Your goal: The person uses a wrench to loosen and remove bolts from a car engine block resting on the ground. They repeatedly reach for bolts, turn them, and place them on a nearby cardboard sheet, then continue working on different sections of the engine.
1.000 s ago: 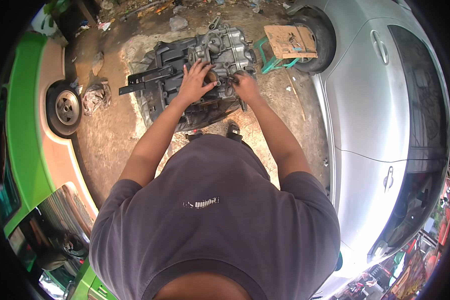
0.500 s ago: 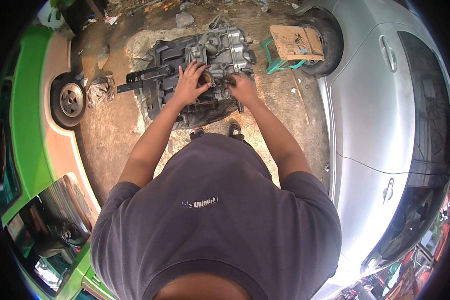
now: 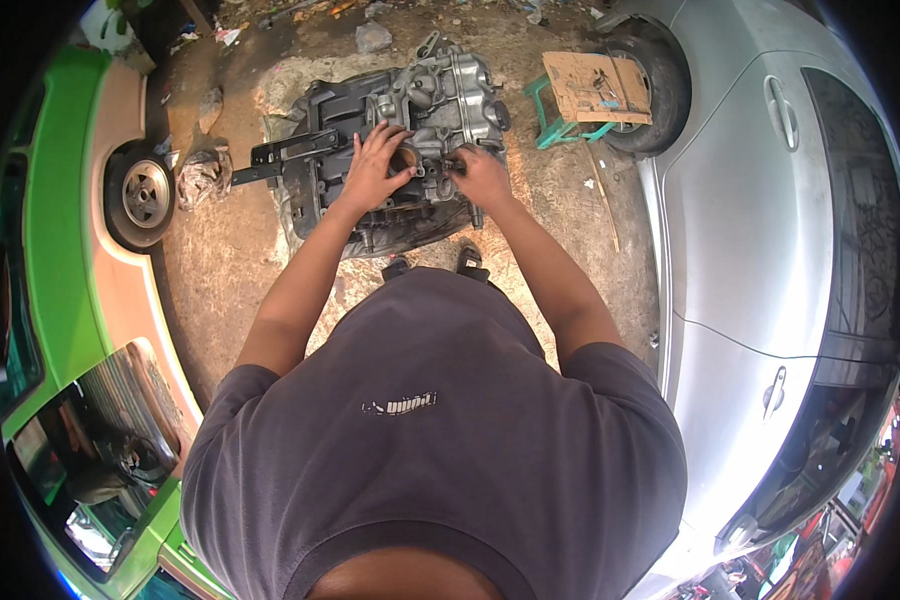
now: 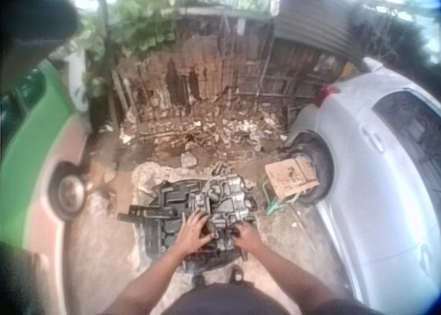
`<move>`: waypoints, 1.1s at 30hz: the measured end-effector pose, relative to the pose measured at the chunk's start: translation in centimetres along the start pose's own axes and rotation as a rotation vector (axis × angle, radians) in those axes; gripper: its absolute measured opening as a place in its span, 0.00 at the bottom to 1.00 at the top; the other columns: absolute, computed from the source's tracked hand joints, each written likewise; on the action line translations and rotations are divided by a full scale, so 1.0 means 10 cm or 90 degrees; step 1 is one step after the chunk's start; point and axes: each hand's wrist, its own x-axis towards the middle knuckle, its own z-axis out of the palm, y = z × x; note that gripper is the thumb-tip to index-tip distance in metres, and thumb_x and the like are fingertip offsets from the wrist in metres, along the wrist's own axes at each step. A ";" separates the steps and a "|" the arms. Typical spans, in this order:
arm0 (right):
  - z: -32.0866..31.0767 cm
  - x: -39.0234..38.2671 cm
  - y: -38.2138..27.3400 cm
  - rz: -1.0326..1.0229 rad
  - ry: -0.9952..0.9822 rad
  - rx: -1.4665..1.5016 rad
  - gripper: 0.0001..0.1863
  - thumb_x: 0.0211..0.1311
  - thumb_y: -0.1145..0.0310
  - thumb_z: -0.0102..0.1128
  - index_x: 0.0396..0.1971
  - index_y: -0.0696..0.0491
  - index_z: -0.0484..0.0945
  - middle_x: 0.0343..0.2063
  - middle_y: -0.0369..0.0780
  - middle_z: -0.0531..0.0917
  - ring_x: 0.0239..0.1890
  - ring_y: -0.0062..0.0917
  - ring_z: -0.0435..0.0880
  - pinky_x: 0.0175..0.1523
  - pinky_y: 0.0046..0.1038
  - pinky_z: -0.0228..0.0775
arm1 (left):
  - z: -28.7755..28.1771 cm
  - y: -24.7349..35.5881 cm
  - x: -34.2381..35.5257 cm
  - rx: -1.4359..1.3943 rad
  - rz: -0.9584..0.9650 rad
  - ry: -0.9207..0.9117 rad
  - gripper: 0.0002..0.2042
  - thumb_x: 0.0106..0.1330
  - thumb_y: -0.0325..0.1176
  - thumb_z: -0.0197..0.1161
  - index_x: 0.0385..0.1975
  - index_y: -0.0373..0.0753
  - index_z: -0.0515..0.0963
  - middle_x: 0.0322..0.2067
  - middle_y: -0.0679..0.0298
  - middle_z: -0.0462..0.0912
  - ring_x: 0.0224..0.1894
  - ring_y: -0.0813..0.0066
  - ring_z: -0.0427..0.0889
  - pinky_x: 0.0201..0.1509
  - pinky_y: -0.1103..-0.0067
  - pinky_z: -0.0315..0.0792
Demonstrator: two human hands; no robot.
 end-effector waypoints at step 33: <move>0.02 -0.02 0.06 -0.072 0.034 -0.014 0.13 0.52 0.63 0.69 0.39 0.49 0.83 0.38 0.40 0.82 0.40 0.38 0.82 0.44 0.35 0.75 | 0.00 -0.02 0.00 -0.017 0.021 0.014 0.31 0.61 0.50 0.63 0.64 0.50 0.65 0.64 0.64 0.64 0.73 0.62 0.49 0.73 0.46 0.34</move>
